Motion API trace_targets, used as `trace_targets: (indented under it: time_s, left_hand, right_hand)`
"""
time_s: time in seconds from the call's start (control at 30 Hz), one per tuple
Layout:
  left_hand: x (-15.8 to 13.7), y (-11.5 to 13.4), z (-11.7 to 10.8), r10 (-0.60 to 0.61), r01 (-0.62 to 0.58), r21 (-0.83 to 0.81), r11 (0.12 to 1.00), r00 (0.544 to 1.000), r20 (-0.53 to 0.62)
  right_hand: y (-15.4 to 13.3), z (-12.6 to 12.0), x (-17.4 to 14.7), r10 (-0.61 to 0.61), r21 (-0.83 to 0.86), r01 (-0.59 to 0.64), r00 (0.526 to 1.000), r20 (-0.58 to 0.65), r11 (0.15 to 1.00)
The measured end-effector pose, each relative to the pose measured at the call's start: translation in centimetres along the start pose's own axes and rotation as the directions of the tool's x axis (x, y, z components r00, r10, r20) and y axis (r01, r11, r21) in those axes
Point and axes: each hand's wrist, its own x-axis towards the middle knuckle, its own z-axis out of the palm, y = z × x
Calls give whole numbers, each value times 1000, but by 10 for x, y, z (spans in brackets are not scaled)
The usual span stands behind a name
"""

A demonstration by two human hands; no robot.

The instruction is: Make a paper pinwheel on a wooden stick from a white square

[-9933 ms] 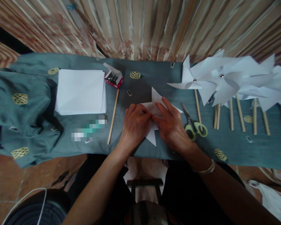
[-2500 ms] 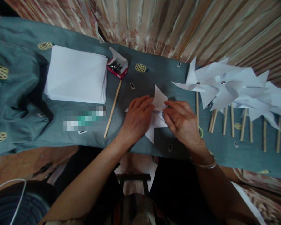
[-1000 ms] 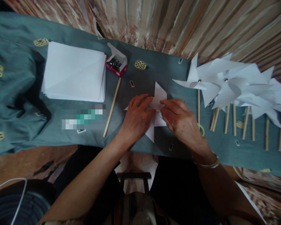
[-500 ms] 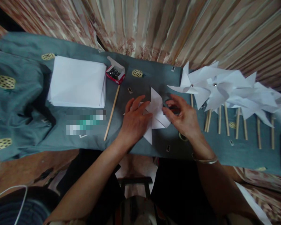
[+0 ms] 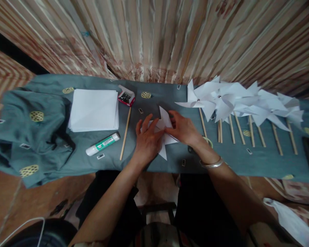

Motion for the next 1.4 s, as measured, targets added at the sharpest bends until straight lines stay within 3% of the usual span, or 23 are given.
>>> trace_targets:
  time_s: [0.5, 1.07, 1.27, 1.4]
  left_hand:
    - [-11, 0, 5, 20, -22, 84, 996, 999, 33]
    - [-6, 2, 3, 4, -3, -44, 999, 1000, 7]
    - [-3, -17, -8, -89, 44, -197, 979, 971, -224]
    - [-9, -27, -16, -137, 69, -246, 967, 952, -274]
  right_hand:
    - [-17, -4, 14, -59, -222, 74, 996, 74, 972]
    - [-20, -4, 21, -121, -353, 149, 988, 100, 924]
    - [-18, 0, 14, -127, -373, 144, 989, 70, 917]
    - [-17, 2, 12, -128, -370, 137, 991, 49, 919]
